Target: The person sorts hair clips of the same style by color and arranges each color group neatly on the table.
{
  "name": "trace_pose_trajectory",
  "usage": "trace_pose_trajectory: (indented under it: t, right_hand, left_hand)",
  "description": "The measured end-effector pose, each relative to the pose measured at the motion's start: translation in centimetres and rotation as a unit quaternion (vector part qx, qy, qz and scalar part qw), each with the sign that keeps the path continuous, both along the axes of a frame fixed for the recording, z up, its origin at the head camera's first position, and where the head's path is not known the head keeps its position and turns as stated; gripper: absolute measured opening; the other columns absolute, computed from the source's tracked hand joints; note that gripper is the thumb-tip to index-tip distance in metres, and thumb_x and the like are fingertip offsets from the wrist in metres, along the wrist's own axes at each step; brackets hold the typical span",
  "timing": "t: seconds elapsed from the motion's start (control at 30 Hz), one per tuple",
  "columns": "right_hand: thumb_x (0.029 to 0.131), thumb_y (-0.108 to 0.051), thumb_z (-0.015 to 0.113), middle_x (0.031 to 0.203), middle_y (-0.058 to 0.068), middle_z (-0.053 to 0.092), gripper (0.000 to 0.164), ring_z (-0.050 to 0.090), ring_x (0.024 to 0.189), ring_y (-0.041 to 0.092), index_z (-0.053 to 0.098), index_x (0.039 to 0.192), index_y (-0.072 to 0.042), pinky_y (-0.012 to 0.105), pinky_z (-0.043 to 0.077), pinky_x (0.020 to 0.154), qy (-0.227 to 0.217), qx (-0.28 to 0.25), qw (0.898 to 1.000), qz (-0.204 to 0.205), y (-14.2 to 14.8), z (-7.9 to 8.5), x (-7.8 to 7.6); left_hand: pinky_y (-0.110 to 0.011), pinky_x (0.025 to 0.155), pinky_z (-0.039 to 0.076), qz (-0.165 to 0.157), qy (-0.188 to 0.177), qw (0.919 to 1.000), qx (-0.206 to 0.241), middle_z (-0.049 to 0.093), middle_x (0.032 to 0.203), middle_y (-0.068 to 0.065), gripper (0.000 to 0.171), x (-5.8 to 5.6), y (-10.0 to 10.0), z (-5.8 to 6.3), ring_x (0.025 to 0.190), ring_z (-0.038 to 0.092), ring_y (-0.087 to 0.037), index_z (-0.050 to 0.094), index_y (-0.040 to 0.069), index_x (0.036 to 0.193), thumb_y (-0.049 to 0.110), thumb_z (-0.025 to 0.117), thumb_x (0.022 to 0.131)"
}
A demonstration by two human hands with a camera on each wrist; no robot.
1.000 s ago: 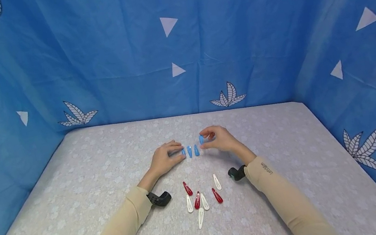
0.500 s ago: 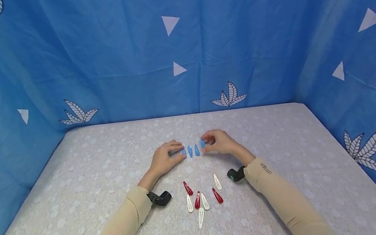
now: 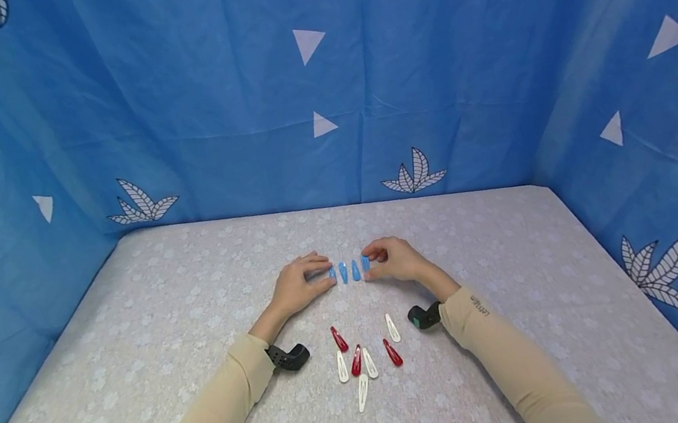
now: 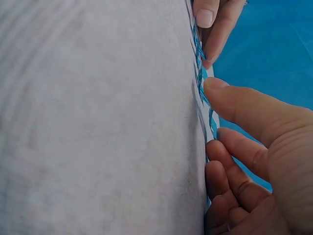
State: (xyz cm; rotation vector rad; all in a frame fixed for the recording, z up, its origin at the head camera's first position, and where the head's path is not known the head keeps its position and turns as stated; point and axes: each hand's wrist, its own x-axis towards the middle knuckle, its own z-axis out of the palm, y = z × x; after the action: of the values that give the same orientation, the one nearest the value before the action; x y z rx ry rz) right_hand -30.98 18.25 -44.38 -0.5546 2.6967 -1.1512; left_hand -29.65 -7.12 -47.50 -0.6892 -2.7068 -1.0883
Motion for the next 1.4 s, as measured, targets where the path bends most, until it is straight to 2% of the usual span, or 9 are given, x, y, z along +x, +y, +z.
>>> trace_pose_trajectory:
  t: [0.33, 0.5, 0.63, 0.83, 0.97, 1.17, 1.4]
  right_hand:
    - [0.078, -0.018, 0.082, 0.109, 0.014, 0.065, 0.047, 0.059, 0.097, 0.025, 0.067, 0.120, -0.001, 0.039, 0.049, 0.087, 0.023, 0.015, 1.000, 0.006, 0.0, -0.1, 0.2]
    - [0.078, -0.024, 0.083, 0.107, 0.014, 0.066, 0.049, 0.059, 0.096, 0.026, 0.068, 0.118, -0.002, 0.041, 0.049, 0.086, 0.034, 0.002, 0.999, 0.023, 0.2, -0.1, 0.2]
    - [0.077, -0.028, 0.084, 0.103, 0.012, 0.065, 0.049, 0.059, 0.092, 0.025, 0.069, 0.115, -0.001, 0.037, 0.050, 0.082, 0.055, -0.007, 0.998, 0.037, 0.3, 0.0, 0.4]
    - [0.075, -0.020, 0.084, 0.110, 0.016, 0.065, 0.053, 0.059, 0.100, 0.029, 0.066, 0.121, 0.000, 0.045, 0.049, 0.090, 0.020, 0.001, 1.000, 0.015, 0.1, 0.2, 0.4]
    - [0.077, -0.020, 0.084, 0.115, 0.016, 0.065, 0.055, 0.059, 0.101, 0.028, 0.064, 0.124, 0.000, 0.043, 0.049, 0.090, 0.017, 0.004, 1.000, 0.007, 0.4, 0.3, 0.5]
    - [0.078, -0.017, 0.082, 0.116, 0.018, 0.065, 0.053, 0.059, 0.100, 0.030, 0.063, 0.125, 0.001, 0.041, 0.050, 0.085, 0.026, -0.019, 0.999, 0.014, 1.7, 1.1, 1.8]
    - [0.079, -0.020, 0.082, 0.118, 0.018, 0.064, 0.053, 0.059, 0.101, 0.030, 0.063, 0.126, -0.002, 0.040, 0.048, 0.081, 0.041, -0.030, 0.998, 0.025, 2.7, 2.0, 4.7]
  left_hand:
    - [-0.044, 0.119, 0.027, -0.001, 0.003, 1.0000, -0.001, 0.067, 0.127, -0.005, 0.039, -0.1, 0.0, -0.1, 0.135, 0.049, -0.025, 0.073, 0.010, 0.117, 0.032, 0.075, 0.085]
    - [-0.043, 0.119, 0.028, -0.002, 0.005, 1.0000, -0.001, 0.067, 0.127, -0.005, 0.039, -0.1, -0.1, -0.1, 0.135, 0.049, -0.025, 0.073, 0.010, 0.116, 0.032, 0.075, 0.085]
    - [-0.043, 0.118, 0.028, -0.001, 0.008, 1.0000, -0.001, 0.067, 0.127, -0.005, 0.039, -0.1, -0.1, 0.0, 0.135, 0.049, -0.025, 0.073, 0.010, 0.116, 0.032, 0.075, 0.085]
    - [-0.044, 0.119, 0.028, 0.001, 0.003, 1.0000, 0.000, 0.067, 0.127, -0.004, 0.038, 0.1, -0.1, 0.1, 0.135, 0.049, -0.025, 0.073, 0.011, 0.116, 0.032, 0.075, 0.085]
    - [-0.043, 0.119, 0.028, 0.000, 0.003, 1.0000, -0.001, 0.067, 0.128, -0.004, 0.038, 0.0, 0.0, 0.0, 0.135, 0.049, -0.024, 0.073, 0.011, 0.117, 0.032, 0.075, 0.085]
    - [-0.042, 0.119, 0.027, -0.006, 0.004, 1.0000, -0.006, 0.066, 0.128, -0.004, 0.039, 0.0, -0.1, 0.0, 0.136, 0.048, -0.024, 0.072, 0.010, 0.118, 0.032, 0.075, 0.086]
    - [-0.042, 0.119, 0.027, -0.005, 0.003, 1.0000, -0.005, 0.066, 0.128, -0.005, 0.039, 0.0, -0.1, 0.0, 0.136, 0.048, -0.024, 0.072, 0.010, 0.118, 0.032, 0.075, 0.085]
